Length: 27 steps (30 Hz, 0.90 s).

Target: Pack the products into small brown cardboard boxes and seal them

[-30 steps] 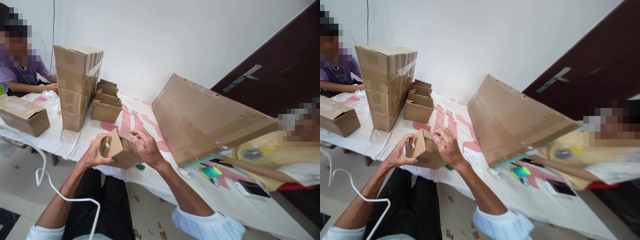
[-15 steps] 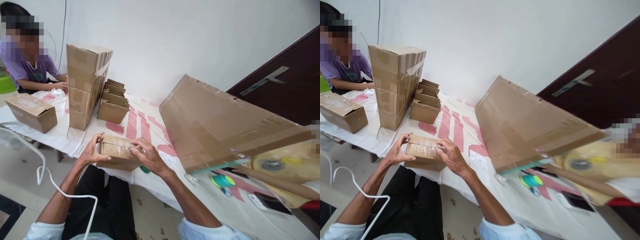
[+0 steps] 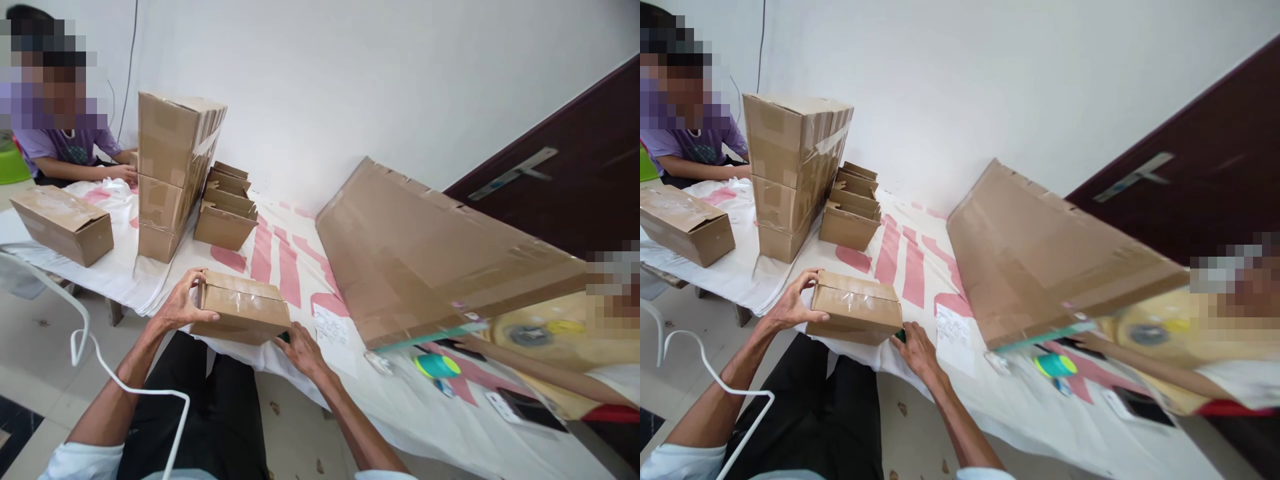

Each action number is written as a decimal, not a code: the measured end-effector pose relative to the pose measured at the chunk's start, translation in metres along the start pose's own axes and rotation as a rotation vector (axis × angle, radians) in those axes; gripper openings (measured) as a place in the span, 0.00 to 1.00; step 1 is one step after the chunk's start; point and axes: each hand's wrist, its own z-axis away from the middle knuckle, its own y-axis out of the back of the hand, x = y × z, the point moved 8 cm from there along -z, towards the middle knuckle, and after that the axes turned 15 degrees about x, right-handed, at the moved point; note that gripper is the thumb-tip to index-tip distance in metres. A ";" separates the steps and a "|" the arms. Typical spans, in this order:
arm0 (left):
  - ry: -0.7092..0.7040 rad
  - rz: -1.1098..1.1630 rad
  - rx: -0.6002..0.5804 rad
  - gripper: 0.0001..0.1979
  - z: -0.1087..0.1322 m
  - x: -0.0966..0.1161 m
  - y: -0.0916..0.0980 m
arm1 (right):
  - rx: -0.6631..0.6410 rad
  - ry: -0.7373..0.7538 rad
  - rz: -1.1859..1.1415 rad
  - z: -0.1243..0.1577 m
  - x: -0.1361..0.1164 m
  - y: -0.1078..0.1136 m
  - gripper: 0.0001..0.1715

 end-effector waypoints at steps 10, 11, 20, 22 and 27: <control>0.007 0.004 -0.018 0.38 -0.010 -0.011 0.017 | 0.526 -0.221 -0.293 -0.038 -0.008 0.091 0.22; 0.009 0.004 -0.019 0.39 -0.010 -0.011 0.017 | 0.497 -0.209 -0.369 -0.047 -0.023 0.101 0.23; 0.027 -0.028 -0.045 0.37 -0.006 -0.006 0.018 | 0.117 0.404 -0.541 -0.071 -0.202 0.129 0.13; 0.027 -0.030 -0.047 0.37 -0.005 -0.006 0.017 | 0.104 0.444 -0.507 -0.073 -0.206 0.127 0.13; 0.017 -0.031 -0.044 0.39 -0.006 -0.009 0.017 | 0.100 0.495 -0.430 -0.081 -0.202 0.123 0.12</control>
